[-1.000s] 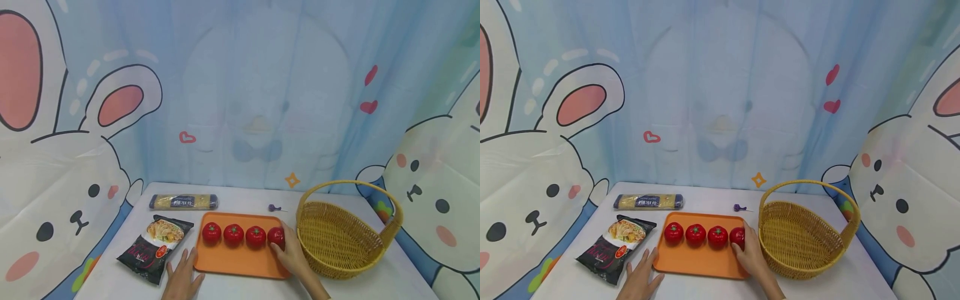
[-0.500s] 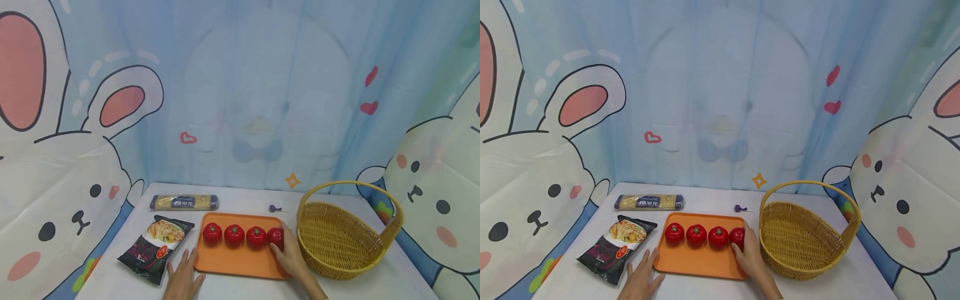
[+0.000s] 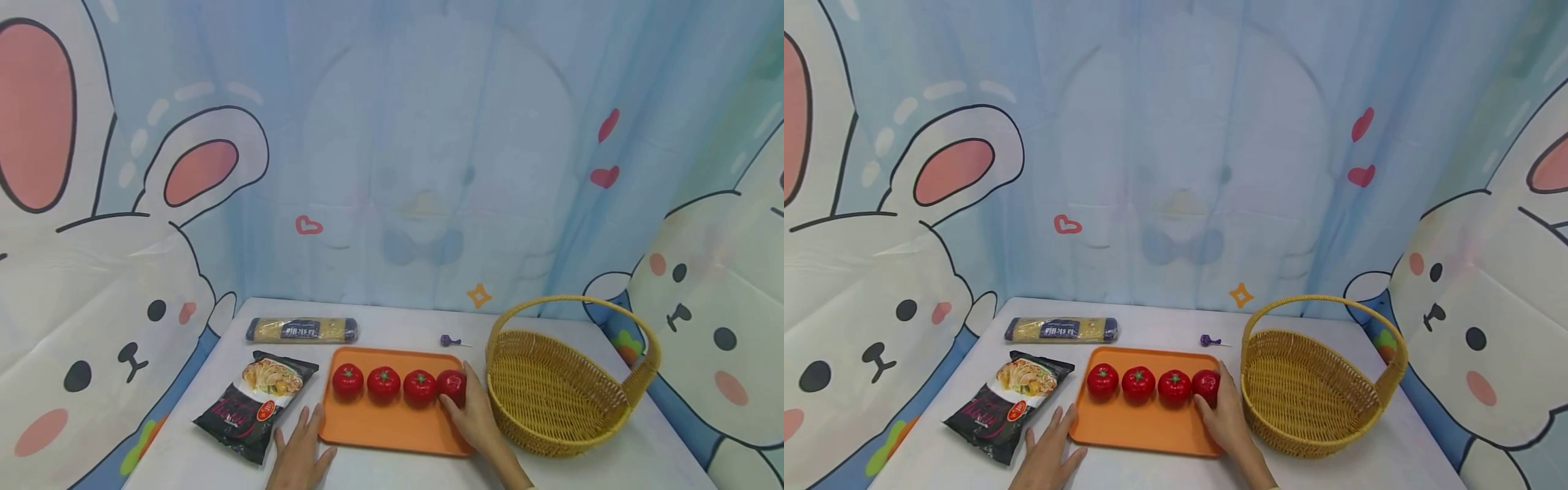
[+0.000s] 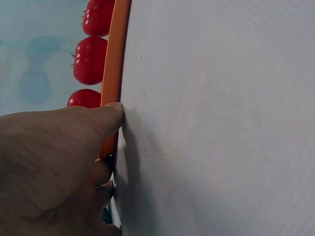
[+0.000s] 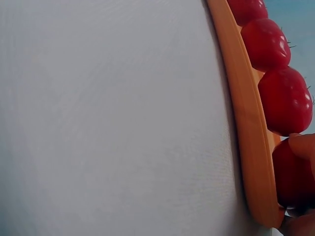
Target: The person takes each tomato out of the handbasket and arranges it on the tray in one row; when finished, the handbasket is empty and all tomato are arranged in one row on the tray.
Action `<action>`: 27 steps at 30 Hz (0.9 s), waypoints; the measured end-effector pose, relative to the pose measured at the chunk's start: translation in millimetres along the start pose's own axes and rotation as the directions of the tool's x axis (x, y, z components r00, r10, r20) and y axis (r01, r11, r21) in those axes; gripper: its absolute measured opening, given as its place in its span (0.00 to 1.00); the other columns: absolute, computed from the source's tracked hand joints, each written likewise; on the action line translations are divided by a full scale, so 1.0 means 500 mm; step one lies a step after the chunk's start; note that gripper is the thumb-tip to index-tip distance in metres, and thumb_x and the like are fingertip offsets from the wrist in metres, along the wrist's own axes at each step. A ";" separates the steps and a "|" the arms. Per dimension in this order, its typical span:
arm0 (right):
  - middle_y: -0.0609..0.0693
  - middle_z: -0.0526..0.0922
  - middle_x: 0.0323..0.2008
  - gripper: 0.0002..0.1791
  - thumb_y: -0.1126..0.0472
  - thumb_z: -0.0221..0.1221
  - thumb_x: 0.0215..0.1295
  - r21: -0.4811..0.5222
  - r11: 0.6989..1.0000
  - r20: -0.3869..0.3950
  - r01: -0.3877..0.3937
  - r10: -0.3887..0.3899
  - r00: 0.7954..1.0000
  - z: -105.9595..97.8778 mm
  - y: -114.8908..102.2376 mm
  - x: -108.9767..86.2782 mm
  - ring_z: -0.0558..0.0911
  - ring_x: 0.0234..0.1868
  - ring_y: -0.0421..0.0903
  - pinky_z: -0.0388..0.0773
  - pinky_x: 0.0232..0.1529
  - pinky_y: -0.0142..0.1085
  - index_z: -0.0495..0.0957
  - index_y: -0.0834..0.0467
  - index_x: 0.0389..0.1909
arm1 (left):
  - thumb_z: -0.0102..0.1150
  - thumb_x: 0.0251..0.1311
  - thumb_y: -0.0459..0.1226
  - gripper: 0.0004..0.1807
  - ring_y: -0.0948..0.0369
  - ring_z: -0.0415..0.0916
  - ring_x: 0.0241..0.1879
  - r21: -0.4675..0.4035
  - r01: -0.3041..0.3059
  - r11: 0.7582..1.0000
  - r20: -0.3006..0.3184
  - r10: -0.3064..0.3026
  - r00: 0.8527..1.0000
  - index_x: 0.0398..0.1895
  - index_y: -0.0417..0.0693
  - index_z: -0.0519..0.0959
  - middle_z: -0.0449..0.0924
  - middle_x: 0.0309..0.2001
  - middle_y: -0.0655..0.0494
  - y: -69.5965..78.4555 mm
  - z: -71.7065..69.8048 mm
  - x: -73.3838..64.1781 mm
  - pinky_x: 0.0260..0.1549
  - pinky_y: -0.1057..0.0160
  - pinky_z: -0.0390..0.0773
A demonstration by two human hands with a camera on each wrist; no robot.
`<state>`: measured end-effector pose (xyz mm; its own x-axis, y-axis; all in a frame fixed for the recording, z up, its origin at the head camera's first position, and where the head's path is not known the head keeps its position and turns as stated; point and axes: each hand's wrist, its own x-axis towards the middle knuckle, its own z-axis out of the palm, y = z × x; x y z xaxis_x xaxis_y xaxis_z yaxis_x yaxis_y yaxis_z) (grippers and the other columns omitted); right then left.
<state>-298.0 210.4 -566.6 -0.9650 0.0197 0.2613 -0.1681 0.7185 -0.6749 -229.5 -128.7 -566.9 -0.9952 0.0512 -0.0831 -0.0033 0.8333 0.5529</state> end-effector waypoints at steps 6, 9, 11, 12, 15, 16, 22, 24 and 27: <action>0.75 0.69 0.73 0.47 0.66 0.70 0.71 0.008 1.000 -0.002 -0.003 0.003 1.000 -0.001 0.000 0.001 0.68 0.77 0.72 0.64 0.78 0.64 0.52 0.74 0.81 | 0.76 0.63 0.41 0.45 0.34 0.57 0.81 -0.003 0.000 1.000 -0.001 0.000 1.000 0.79 0.34 0.67 0.68 0.78 0.33 -0.001 -0.001 0.000 0.72 0.15 0.41; 0.75 0.69 0.73 0.46 0.65 0.70 0.71 0.008 1.000 0.002 -0.004 0.004 1.000 -0.004 -0.002 0.002 0.69 0.76 0.72 0.65 0.77 0.65 0.54 0.73 0.80 | 0.76 0.63 0.41 0.45 0.34 0.56 0.81 -0.006 0.007 1.000 0.004 -0.007 1.000 0.79 0.34 0.67 0.68 0.78 0.33 0.000 0.000 0.002 0.72 0.15 0.41; 0.74 0.69 0.73 0.45 0.65 0.70 0.71 0.006 1.000 0.002 -0.005 0.005 1.000 -0.006 -0.003 0.003 0.69 0.76 0.71 0.66 0.77 0.65 0.56 0.73 0.80 | 0.76 0.63 0.41 0.45 0.34 0.56 0.81 -0.010 0.013 1.000 0.009 -0.013 1.000 0.79 0.35 0.67 0.68 0.78 0.33 0.002 0.000 0.004 0.73 0.15 0.40; 0.74 0.70 0.73 0.45 0.65 0.70 0.71 0.001 1.000 0.001 -0.004 0.004 1.000 -0.008 -0.003 0.004 0.69 0.76 0.71 0.66 0.77 0.65 0.57 0.72 0.80 | 0.76 0.63 0.41 0.45 0.34 0.56 0.81 -0.009 0.013 1.000 0.012 -0.013 1.000 0.79 0.34 0.67 0.68 0.78 0.33 0.003 0.001 0.005 0.73 0.15 0.40; 0.73 0.70 0.73 0.44 0.65 0.70 0.70 -0.009 1.000 0.000 -0.011 0.011 1.000 -0.012 -0.002 0.004 0.69 0.76 0.71 0.67 0.77 0.65 0.58 0.71 0.80 | 0.76 0.63 0.41 0.45 0.34 0.56 0.81 -0.005 0.011 1.000 0.016 -0.011 1.000 0.79 0.34 0.66 0.68 0.78 0.33 0.008 0.003 0.009 0.73 0.15 0.40; 0.73 0.70 0.73 0.44 0.65 0.70 0.70 -0.009 1.000 -0.002 -0.013 0.013 1.000 -0.013 -0.001 0.003 0.70 0.76 0.71 0.67 0.76 0.65 0.58 0.71 0.80 | 0.76 0.63 0.41 0.45 0.34 0.56 0.81 -0.003 0.008 1.000 0.018 -0.008 1.000 0.79 0.34 0.66 0.68 0.78 0.33 0.009 0.004 0.009 0.73 0.15 0.40; 0.73 0.68 0.75 0.46 0.64 0.72 0.69 0.010 1.000 0.009 -0.021 0.021 1.000 -0.006 0.001 0.001 0.68 0.77 0.70 0.66 0.77 0.64 0.57 0.70 0.81 | 0.78 0.61 0.39 0.46 0.31 0.53 0.81 -0.035 -0.033 0.999 0.027 0.034 0.999 0.79 0.34 0.67 0.61 0.80 0.31 0.013 -0.004 -0.002 0.70 0.13 0.44; 0.72 0.66 0.77 0.46 0.61 0.71 0.71 0.006 1.000 0.006 -0.029 0.029 1.000 -0.007 -0.003 -0.002 0.64 0.80 0.71 0.62 0.79 0.65 0.57 0.69 0.81 | 0.80 0.59 0.38 0.46 0.29 0.53 0.81 -0.070 -0.067 0.995 -0.012 0.066 0.998 0.78 0.33 0.68 0.59 0.81 0.28 0.018 -0.005 -0.013 0.69 0.14 0.50; 0.71 0.63 0.79 0.42 0.55 0.65 0.78 0.013 1.000 -0.022 -0.020 0.021 1.000 -0.019 -0.026 -0.012 0.58 0.83 0.71 0.56 0.81 0.66 0.58 0.68 0.81 | 0.80 0.58 0.39 0.43 0.29 0.57 0.79 -0.056 -0.102 0.993 -0.115 0.095 0.989 0.74 0.34 0.72 0.61 0.80 0.28 0.045 -0.007 -0.038 0.69 0.20 0.64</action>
